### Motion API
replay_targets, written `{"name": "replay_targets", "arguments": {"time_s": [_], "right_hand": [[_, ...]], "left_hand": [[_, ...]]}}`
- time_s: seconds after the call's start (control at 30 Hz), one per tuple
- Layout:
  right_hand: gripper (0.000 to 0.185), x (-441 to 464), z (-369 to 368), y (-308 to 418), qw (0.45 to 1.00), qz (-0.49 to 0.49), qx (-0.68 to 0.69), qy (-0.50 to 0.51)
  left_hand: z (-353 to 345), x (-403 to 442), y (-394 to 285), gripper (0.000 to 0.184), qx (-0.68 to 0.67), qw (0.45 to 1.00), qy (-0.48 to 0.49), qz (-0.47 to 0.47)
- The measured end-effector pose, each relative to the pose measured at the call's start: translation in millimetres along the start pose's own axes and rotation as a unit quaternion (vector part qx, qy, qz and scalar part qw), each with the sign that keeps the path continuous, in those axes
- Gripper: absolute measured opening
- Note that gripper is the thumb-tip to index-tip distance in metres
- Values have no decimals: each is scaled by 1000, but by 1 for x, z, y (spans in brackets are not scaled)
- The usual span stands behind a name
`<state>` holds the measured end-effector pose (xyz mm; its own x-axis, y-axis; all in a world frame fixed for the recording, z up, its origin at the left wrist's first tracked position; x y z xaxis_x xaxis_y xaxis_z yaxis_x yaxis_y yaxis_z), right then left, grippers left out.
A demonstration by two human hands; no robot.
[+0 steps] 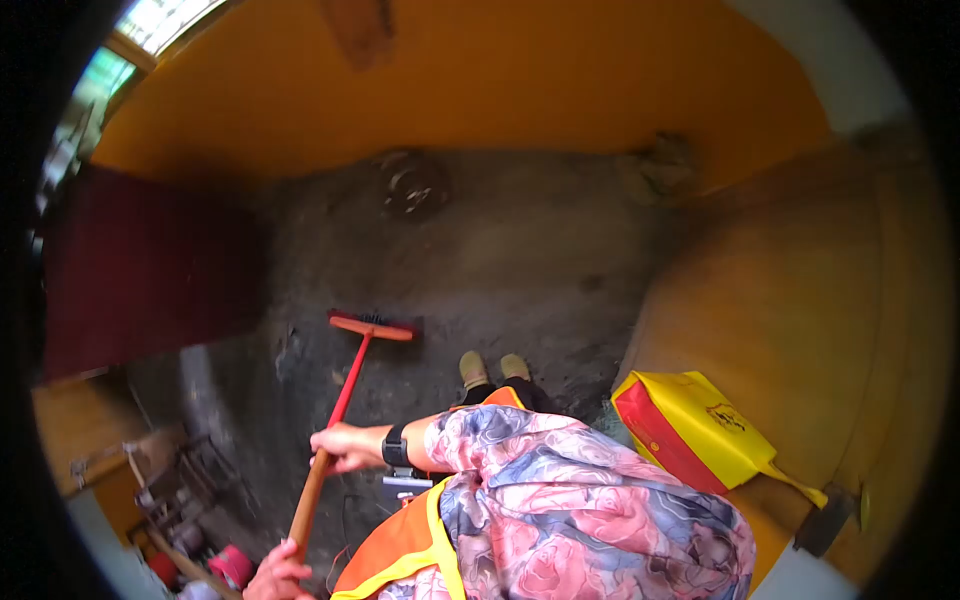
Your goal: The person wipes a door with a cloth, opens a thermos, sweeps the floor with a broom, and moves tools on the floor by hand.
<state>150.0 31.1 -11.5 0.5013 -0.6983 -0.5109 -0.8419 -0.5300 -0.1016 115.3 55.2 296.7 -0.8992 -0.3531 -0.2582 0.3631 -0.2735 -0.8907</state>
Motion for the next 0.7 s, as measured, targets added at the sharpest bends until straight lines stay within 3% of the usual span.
{"name": "replay_targets", "arguments": {"time_s": [0.1,0.27,0.33,0.5,0.6,0.7], "right_hand": [[9,-39,6,32,999,31,35,-17],[10,-121,95,130,969,204,111,-85],[7,-163,133,170,938,295,176,-41],[8,-286,245,243,843,450,276,-101],[7,-348,310,286,808,512,256,-142],[6,-380,367,347,780,555,243,-155]], "left_hand": [[-2,25,-24,21,9,998,28,-57],[-42,112,-26,22,-32,982,166,-87],[-72,152,-13,21,-33,969,211,-122],[-175,244,-44,22,-32,924,314,-218],[-236,310,-43,19,-61,916,344,-198],[-280,382,-44,16,-115,926,317,-171]]}}
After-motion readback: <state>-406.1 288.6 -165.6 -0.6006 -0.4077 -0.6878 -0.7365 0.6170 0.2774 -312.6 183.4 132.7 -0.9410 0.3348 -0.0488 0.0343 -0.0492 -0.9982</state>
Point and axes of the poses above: each hand's wrist, its own x-axis towards the middle knuckle, its own z-axis out of the back of the hand, y = z × x, the point moved 10 cm from there along x, towards the middle knuckle, and after that the axes turned 7 degrees about y, right-handed, at the moved point
